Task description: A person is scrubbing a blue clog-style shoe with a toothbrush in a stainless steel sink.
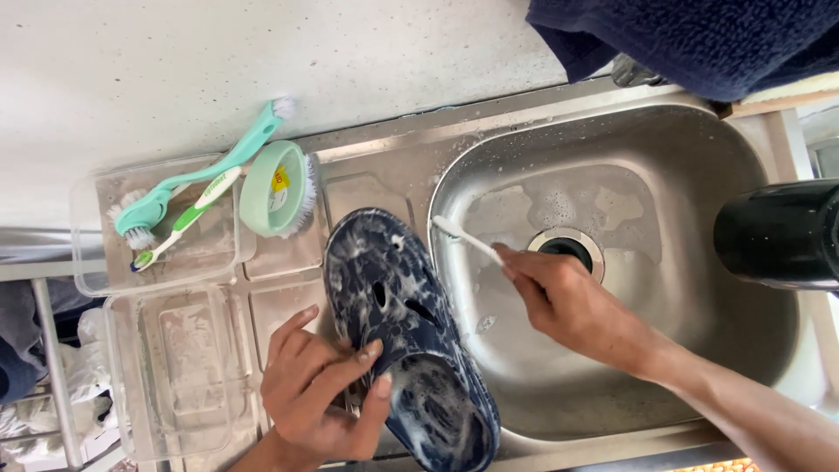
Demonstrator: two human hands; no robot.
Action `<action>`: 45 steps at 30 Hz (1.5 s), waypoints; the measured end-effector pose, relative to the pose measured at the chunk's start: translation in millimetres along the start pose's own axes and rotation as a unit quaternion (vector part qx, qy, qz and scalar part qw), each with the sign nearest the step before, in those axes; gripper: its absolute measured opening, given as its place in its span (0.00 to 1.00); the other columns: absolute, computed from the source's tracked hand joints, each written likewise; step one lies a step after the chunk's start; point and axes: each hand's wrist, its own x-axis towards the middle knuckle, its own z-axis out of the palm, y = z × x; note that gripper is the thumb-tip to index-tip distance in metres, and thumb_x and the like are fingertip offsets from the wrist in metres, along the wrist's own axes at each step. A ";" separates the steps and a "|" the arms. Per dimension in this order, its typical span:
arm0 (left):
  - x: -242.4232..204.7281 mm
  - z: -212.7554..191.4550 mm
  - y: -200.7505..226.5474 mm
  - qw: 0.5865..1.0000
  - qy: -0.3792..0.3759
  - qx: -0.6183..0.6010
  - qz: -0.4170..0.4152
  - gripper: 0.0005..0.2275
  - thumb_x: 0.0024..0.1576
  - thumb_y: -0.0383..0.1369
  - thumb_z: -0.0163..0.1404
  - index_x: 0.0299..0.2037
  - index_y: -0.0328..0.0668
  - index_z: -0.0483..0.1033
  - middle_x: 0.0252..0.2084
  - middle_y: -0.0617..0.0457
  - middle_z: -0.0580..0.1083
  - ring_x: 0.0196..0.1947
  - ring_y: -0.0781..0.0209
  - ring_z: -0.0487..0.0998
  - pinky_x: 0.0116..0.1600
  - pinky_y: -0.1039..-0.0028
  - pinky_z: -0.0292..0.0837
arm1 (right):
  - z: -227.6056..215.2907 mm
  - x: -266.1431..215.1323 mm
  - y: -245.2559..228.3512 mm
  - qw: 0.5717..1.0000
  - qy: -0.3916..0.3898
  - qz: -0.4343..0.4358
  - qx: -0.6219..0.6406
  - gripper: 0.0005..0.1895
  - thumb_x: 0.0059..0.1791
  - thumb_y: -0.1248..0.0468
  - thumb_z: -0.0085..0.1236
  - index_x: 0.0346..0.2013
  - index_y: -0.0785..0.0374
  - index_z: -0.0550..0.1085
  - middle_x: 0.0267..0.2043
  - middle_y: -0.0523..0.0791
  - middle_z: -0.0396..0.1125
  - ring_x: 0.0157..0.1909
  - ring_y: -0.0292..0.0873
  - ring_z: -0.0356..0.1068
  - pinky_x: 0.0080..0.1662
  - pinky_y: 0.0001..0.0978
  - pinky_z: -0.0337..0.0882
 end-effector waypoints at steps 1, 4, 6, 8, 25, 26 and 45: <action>2.6 -2.2 0.6 1.000 0.002 0.009 0.030 0.10 0.52 0.40 0.53 0.26 0.44 0.81 0.20 0.54 0.73 0.22 0.61 0.71 0.57 0.53 0.74 | -2.3 -0.9 -1.8 1.000 -0.006 0.004 0.026 0.15 0.50 0.75 0.45 0.49 0.74 0.76 0.23 0.45 0.71 0.16 0.36 0.59 0.19 0.34 0.54; 0.6 -4.2 -7.8 0.996 0.008 0.027 0.086 0.10 0.49 0.41 0.55 0.24 0.46 0.81 0.16 0.58 0.71 0.16 0.66 0.68 0.57 0.59 0.71 | -9.1 -2.4 -24.2 0.993 -0.069 0.008 0.099 0.18 0.53 0.70 0.44 0.54 0.71 0.75 0.18 0.41 0.60 0.17 0.33 0.53 0.20 0.30 0.51; -11.2 -5.1 -13.6 0.993 0.005 0.039 0.107 0.10 0.49 0.43 0.56 0.24 0.47 0.80 0.17 0.59 0.71 0.17 0.68 0.69 0.58 0.60 0.70 | -3.8 -5.4 -23.5 0.980 -0.130 0.010 0.152 0.21 0.56 0.64 0.43 0.61 0.67 0.74 0.19 0.39 0.54 0.19 0.32 0.50 0.22 0.30 0.51; -19.7 0.5 -22.3 0.996 -0.049 -0.018 0.073 0.18 0.57 0.47 0.49 0.49 0.44 0.76 0.50 0.43 0.76 0.57 0.42 0.79 0.71 0.44 0.66 | 4.2 -4.9 0.0 0.993 -0.103 0.038 0.033 0.23 0.53 0.70 0.41 0.63 0.69 0.70 0.21 0.42 0.53 0.21 0.38 0.48 0.26 0.36 0.53; -23.3 4.8 -26.2 0.987 -0.137 -0.074 0.043 0.28 0.61 0.57 0.45 0.59 0.42 0.74 0.56 0.45 0.65 0.59 0.49 0.68 0.69 0.51 0.67 | 11.3 -3.8 -5.7 0.994 -0.084 -0.052 0.055 0.25 0.49 0.77 0.41 0.63 0.77 0.65 0.28 0.50 0.73 0.17 0.41 0.70 0.20 0.35 0.64; -20.3 3.9 -28.1 0.985 -0.140 -0.083 0.051 0.29 0.61 0.57 0.47 0.59 0.40 0.73 0.56 0.44 0.65 0.58 0.48 0.68 0.66 0.52 0.70 | 8.8 -3.5 -8.2 0.992 -0.074 -0.081 0.062 0.26 0.49 0.77 0.42 0.64 0.76 0.65 0.25 0.48 0.69 0.19 0.41 0.67 0.24 0.36 0.62; -17.6 5.9 -21.0 0.992 -0.129 -0.012 -0.006 0.32 0.56 0.62 0.46 0.59 0.47 0.75 0.51 0.47 0.62 0.52 0.53 0.71 0.61 0.60 0.73 | 9.2 -6.8 -2.8 0.993 -0.090 -0.053 0.054 0.24 0.51 0.75 0.42 0.62 0.78 0.65 0.27 0.51 0.75 0.17 0.41 0.70 0.22 0.37 0.65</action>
